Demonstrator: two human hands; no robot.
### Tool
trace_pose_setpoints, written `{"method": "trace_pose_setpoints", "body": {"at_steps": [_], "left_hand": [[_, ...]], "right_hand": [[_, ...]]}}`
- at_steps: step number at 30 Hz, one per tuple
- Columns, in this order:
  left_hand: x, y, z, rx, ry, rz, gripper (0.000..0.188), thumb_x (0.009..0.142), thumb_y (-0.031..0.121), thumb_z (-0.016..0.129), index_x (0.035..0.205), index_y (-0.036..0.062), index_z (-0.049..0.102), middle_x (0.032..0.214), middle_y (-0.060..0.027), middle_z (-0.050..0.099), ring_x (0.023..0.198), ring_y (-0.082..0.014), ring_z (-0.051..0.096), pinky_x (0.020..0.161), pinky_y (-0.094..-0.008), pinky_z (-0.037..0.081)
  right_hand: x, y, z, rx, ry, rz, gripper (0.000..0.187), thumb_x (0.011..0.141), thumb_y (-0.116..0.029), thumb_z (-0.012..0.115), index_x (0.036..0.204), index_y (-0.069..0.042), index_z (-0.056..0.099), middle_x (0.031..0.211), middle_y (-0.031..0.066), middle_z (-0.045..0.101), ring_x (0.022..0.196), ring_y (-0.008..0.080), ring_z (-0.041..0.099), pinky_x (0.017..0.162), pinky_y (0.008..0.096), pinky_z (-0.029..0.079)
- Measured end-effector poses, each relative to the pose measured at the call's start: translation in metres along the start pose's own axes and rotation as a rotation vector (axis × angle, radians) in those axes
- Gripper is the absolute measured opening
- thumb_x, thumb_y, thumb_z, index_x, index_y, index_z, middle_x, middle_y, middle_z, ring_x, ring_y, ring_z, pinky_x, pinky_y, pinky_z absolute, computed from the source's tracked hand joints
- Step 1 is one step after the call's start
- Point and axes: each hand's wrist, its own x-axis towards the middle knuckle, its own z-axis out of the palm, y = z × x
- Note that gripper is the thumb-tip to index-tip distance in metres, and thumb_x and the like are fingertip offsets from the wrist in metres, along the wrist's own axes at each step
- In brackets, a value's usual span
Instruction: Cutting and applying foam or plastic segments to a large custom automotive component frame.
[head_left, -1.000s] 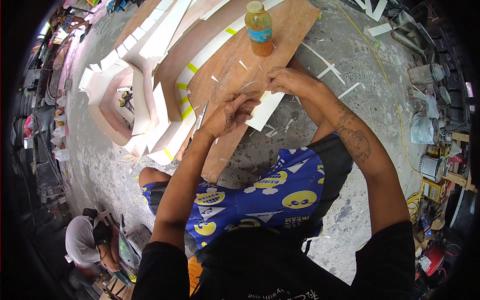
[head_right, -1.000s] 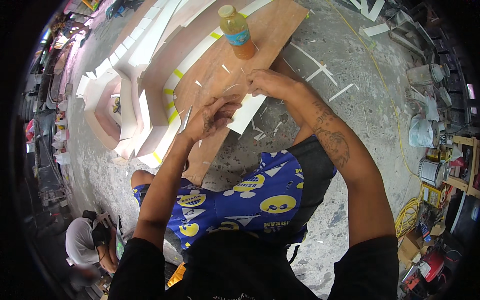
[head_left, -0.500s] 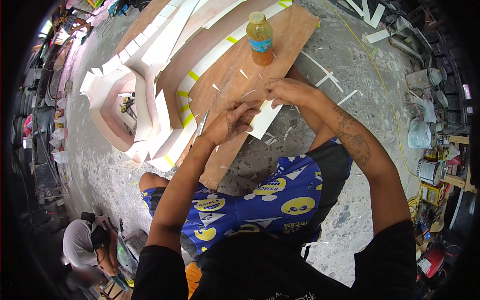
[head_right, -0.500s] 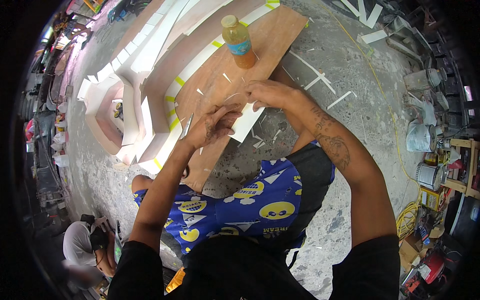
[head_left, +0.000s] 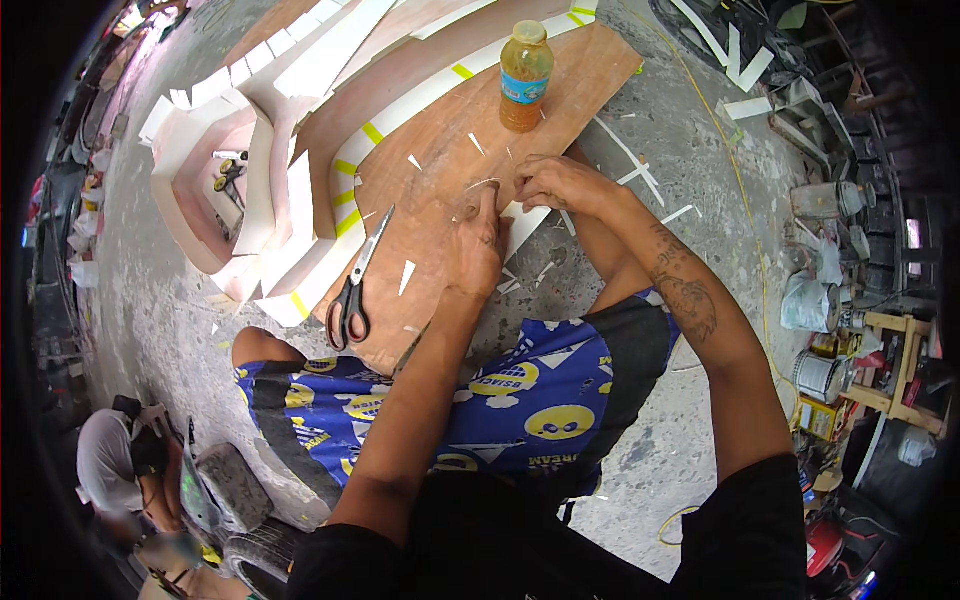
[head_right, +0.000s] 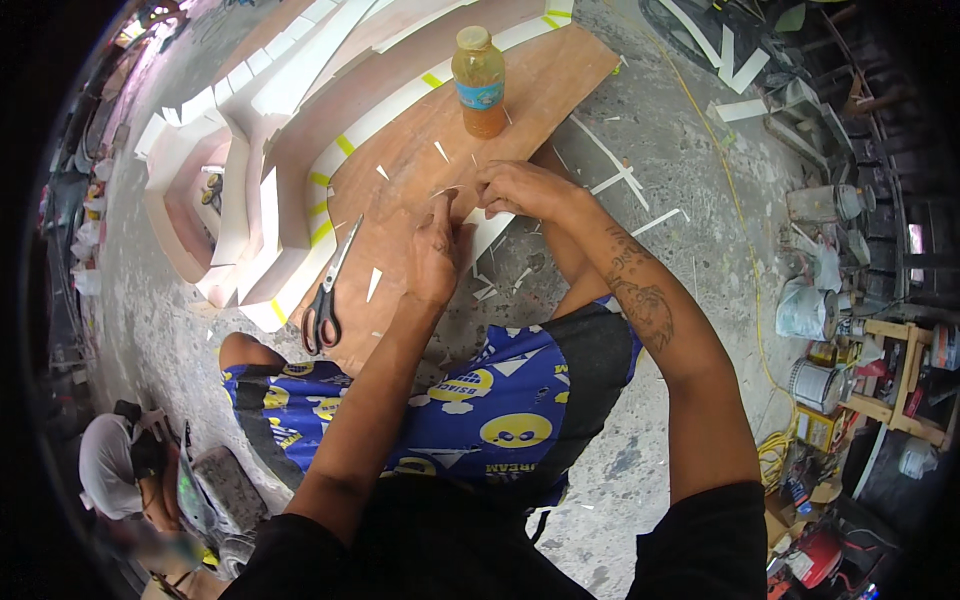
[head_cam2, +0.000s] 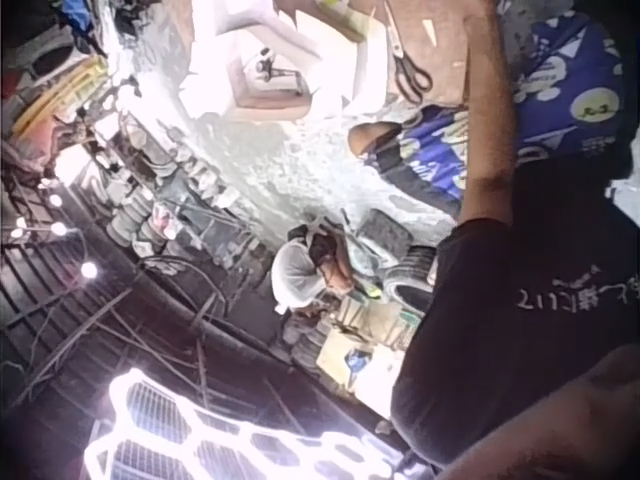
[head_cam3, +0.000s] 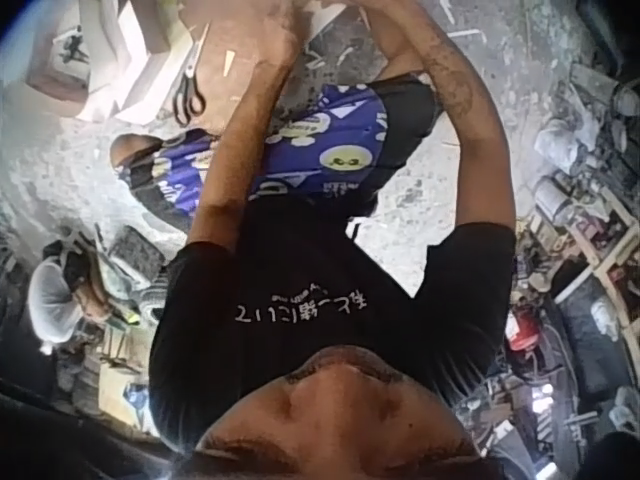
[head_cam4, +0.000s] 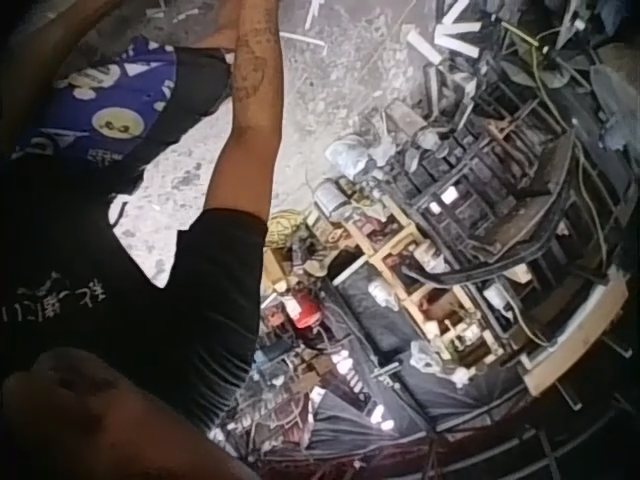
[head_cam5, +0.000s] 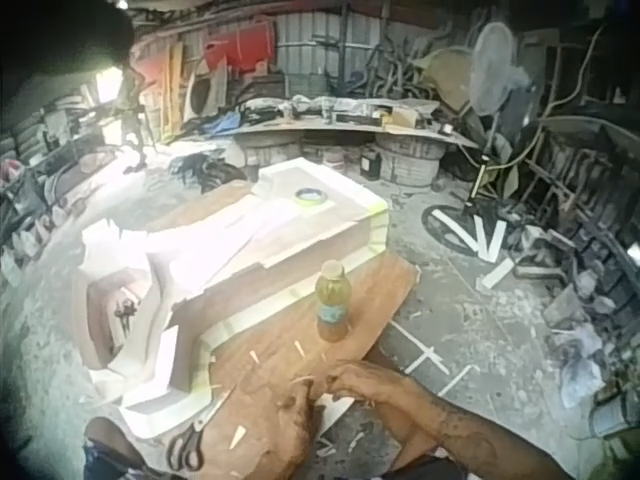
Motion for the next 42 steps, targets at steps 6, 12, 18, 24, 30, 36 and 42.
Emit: {"method": "trace_pose_setpoints", "body": {"at_steps": [6, 12, 18, 24, 30, 36, 42], "left_hand": [[-0.004, -0.001, 0.004, 0.014, 0.108, 0.05, 0.051, 0.083, 0.003, 0.073, 0.128, 0.0091, 0.049, 0.078, -0.0161, 0.069, 0.073, -0.0349, 0.069, 0.066, -0.0447, 0.053], [0.0, 0.004, 0.004, -0.003, 0.094, -0.025, 0.047, 0.084, 0.003, 0.074, 0.123, 0.0089, 0.048, 0.077, -0.016, 0.068, 0.071, -0.0351, 0.069, 0.062, -0.0437, 0.053], [0.0, 0.001, 0.008, 0.009, 0.077, -0.052, 0.045, 0.085, 0.005, 0.073, 0.122, 0.008, 0.048, 0.078, -0.0167, 0.07, 0.073, -0.0356, 0.07, 0.063, -0.0437, 0.053], [-0.001, 0.0, 0.009, 0.101, 0.056, 0.013, 0.042, 0.087, 0.008, 0.071, 0.123, 0.0079, 0.049, 0.085, -0.0173, 0.07, 0.079, -0.0369, 0.069, 0.066, -0.0464, 0.054], [-0.003, 0.0, 0.007, 0.135, 0.043, 0.053, 0.039, 0.088, 0.011, 0.069, 0.121, 0.0079, 0.049, 0.095, -0.0204, 0.07, 0.084, -0.0403, 0.067, 0.069, -0.0486, 0.054], [-0.001, 0.002, 0.007, 0.122, 0.057, 0.093, 0.033, 0.088, 0.011, 0.068, 0.117, 0.009, 0.053, 0.094, -0.0187, 0.069, 0.084, -0.0399, 0.067, 0.071, -0.0489, 0.054], [0.0, 0.007, 0.005, 0.158, 0.068, 0.175, 0.028, 0.091, 0.013, 0.065, 0.117, 0.0099, 0.054, 0.094, -0.0175, 0.07, 0.086, -0.0369, 0.067, 0.071, -0.047, 0.053]], "right_hand": [[0.005, 0.0, -0.004, 0.046, -0.009, -0.019, 0.013, 0.077, -0.011, 0.075, 0.081, 0.0, 0.071, 0.091, 0.0095, 0.065, 0.094, 0.0288, 0.062, 0.082, 0.0389, 0.051], [0.006, 0.007, -0.003, 0.064, 0.0, -0.052, 0.012, 0.077, -0.011, 0.074, 0.081, 0.0, 0.07, 0.091, 0.0095, 0.065, 0.093, 0.0291, 0.062, 0.082, 0.039, 0.051], [0.005, 0.008, -0.001, 0.047, 0.032, -0.112, 0.012, 0.078, -0.01, 0.074, 0.081, 0.0, 0.067, 0.09, 0.0098, 0.064, 0.091, 0.0293, 0.061, 0.081, 0.0391, 0.051], [0.005, 0.009, 0.0, 0.043, 0.024, -0.144, 0.012, 0.077, -0.009, 0.074, 0.079, 0.0, 0.067, 0.087, 0.0104, 0.062, 0.091, 0.0296, 0.061, 0.08, 0.0393, 0.05], [0.005, 0.008, 0.0, -0.005, -0.004, -0.139, 0.013, 0.08, -0.01, 0.072, 0.077, -0.001, 0.063, 0.085, 0.01, 0.06, 0.09, 0.0293, 0.061, 0.078, 0.039, 0.051], [0.002, 0.01, 0.003, -0.083, 0.003, -0.147, 0.012, 0.081, -0.011, 0.072, 0.078, -0.002, 0.065, 0.087, 0.0091, 0.058, 0.088, 0.0282, 0.06, 0.078, 0.0384, 0.052], [0.005, 0.005, -0.005, -0.055, -0.042, -0.16, 0.011, 0.08, -0.011, 0.071, 0.079, -0.002, 0.064, 0.091, 0.0084, 0.06, 0.092, 0.0278, 0.061, 0.081, 0.0383, 0.053]]}}
